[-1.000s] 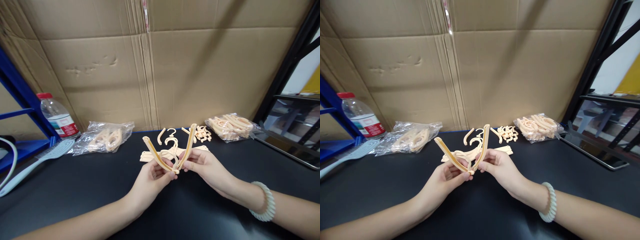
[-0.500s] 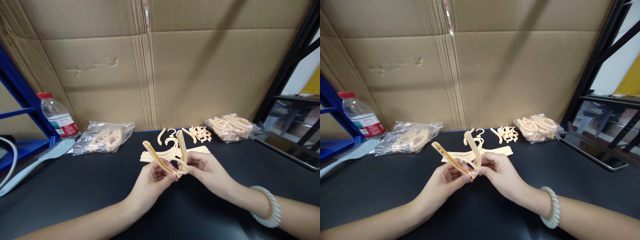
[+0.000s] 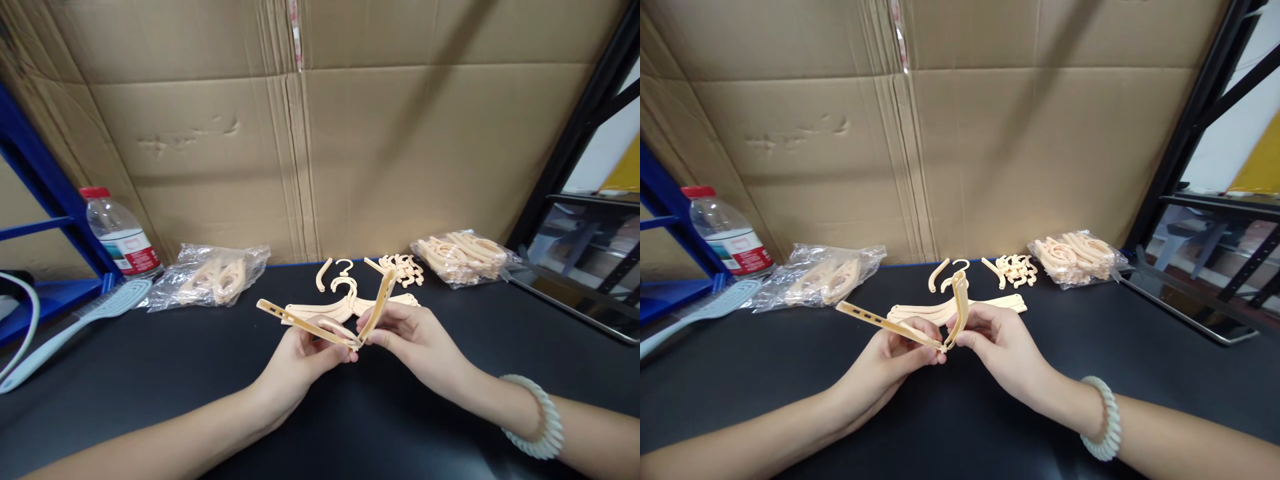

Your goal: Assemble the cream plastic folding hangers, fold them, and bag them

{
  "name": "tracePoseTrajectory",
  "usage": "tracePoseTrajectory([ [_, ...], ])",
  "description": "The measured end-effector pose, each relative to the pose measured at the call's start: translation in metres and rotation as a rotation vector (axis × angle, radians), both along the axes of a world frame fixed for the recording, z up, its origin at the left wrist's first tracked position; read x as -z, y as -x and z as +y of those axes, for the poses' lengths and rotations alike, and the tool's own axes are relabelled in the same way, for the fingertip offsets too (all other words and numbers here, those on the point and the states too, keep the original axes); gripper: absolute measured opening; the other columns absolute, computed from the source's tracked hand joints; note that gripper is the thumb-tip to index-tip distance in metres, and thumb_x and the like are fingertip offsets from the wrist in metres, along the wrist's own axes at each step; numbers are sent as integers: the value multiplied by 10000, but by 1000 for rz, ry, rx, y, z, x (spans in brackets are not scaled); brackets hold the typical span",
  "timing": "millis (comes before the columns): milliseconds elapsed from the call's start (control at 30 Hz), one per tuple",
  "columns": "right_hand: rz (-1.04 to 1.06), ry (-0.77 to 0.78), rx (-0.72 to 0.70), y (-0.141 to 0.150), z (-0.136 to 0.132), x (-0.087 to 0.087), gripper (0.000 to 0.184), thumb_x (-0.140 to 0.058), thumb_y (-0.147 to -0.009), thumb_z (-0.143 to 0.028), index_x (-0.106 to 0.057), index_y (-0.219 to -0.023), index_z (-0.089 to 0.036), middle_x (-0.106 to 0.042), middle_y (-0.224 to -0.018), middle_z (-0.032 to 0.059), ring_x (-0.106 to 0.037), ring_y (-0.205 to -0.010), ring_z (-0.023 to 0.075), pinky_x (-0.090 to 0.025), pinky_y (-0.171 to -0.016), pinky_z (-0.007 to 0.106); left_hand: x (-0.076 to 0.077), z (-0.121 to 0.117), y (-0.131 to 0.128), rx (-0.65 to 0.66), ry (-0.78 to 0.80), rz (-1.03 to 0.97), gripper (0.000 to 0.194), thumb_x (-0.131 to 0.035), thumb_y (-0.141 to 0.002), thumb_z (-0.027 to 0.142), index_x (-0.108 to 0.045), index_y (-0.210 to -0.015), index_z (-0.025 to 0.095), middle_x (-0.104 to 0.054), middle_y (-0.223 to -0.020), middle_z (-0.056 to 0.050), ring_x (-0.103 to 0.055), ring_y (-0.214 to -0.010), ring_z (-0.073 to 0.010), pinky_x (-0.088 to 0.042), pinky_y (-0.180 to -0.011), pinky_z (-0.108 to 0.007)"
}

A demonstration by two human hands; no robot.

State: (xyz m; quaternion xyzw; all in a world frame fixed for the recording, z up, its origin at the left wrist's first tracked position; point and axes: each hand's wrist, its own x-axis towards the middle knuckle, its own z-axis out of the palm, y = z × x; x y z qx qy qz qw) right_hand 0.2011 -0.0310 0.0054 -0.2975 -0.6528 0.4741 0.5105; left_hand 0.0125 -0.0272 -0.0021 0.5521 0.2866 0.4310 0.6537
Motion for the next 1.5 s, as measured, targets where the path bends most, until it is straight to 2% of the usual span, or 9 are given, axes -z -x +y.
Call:
tracePoseTrajectory([
  [167, -9, 18, -31, 1, -1, 2, 120, -644, -776, -120, -702, -830, -210, -718, -809, -10, -670, -773, 137, -543, -787, 263, 2, 0, 1, 19, 13, 24, 143, -741, -766, 202, -618, -819, 153, -657, -764, 3, -622, -739, -125, -492, -776, -263],
  [367, -13, 20, 16, 1, -5, 1, 102, -651, -751, -108, -683, -772, -202, -709, -764, -14, -676, -751, 139, -551, -729, 241, 2, -3, -1, -30, -18, 44, 134, -754, -751, 211, -647, -804, 148, -687, -770, -12, -635, -751, -132, -506, -782, -262],
  [733, -56, 23, 63, 5, -11, 0, 12, -670, -778, -195, -667, -777, -183, -705, -766, 17, -688, -720, 160, -576, -737, 286, 0, -6, -4, -130, 45, 45, 233, -810, -674, 229, -612, -760, 142, -708, -727, -14, -667, -717, -145, -534, -755, -272],
  [900, -25, 59, 76, 7, -11, 2, 124, -714, -757, -284, -669, -793, -175, -713, -798, 41, -693, -731, 179, -588, -724, 313, 0, -7, -4, -130, 99, 40, 251, -820, -661, 233, -620, -772, 131, -721, -751, -25, -685, -715, -150, -551, -740, -262],
  [1033, -20, 114, 123, 7, -5, 7, 174, -749, -716, -296, -643, -756, -164, -682, -736, 24, -664, -680, 153, -573, -651, 279, -2, -7, -6, -157, 96, 64, 256, -817, -671, 240, -632, -805, 124, -724, -760, -38, -686, -703, -143, -557, -710, -239],
  [1167, -46, 144, 45, -10, 12, -1, 196, -774, -683, -269, -630, -753, -155, -646, -714, -3, -622, -635, 110, -546, -597, 235, -8, -2, 0, -196, 81, 69, 261, -816, -680, 256, -645, -826, 124, -710, -814, -29, -686, -696, -133, -568, -694, -223],
  [1300, -121, 141, -1, -48, 36, -20, 257, -792, -663, -305, -639, -804, -153, -614, -627, -30, -577, -515, 85, -506, -518, 223, -21, 13, 14, -293, 76, 31, 247, -824, -676, 244, -657, -814, 126, -692, -738, -12, -663, -664, -94, -545, -644, -146],
  [1400, -281, 27, 28, -75, 50, -30, 253, -774, -684, -333, -635, -803, -158, -619, -651, -18, -583, -541, 98, -491, -521, 233, -31, 31, 28, -316, 102, -7, 235, -838, -653, 232, -663, -770, 127, -683, -717, -13, -655, -673, -83, -534, -655, -123],
  [1500, -578, -145, 45, -89, 56, -34, 204, -735, -716, -337, -649, -767, -159, -653, -763, 25, -612, -669, 137, -494, -574, 253, -37, 51, 44, -230, 109, 100, 247, -851, -620, 211, -682, -782, 133, -694, -745, -27, -663, -701, -100, -529, -661, -137],
])
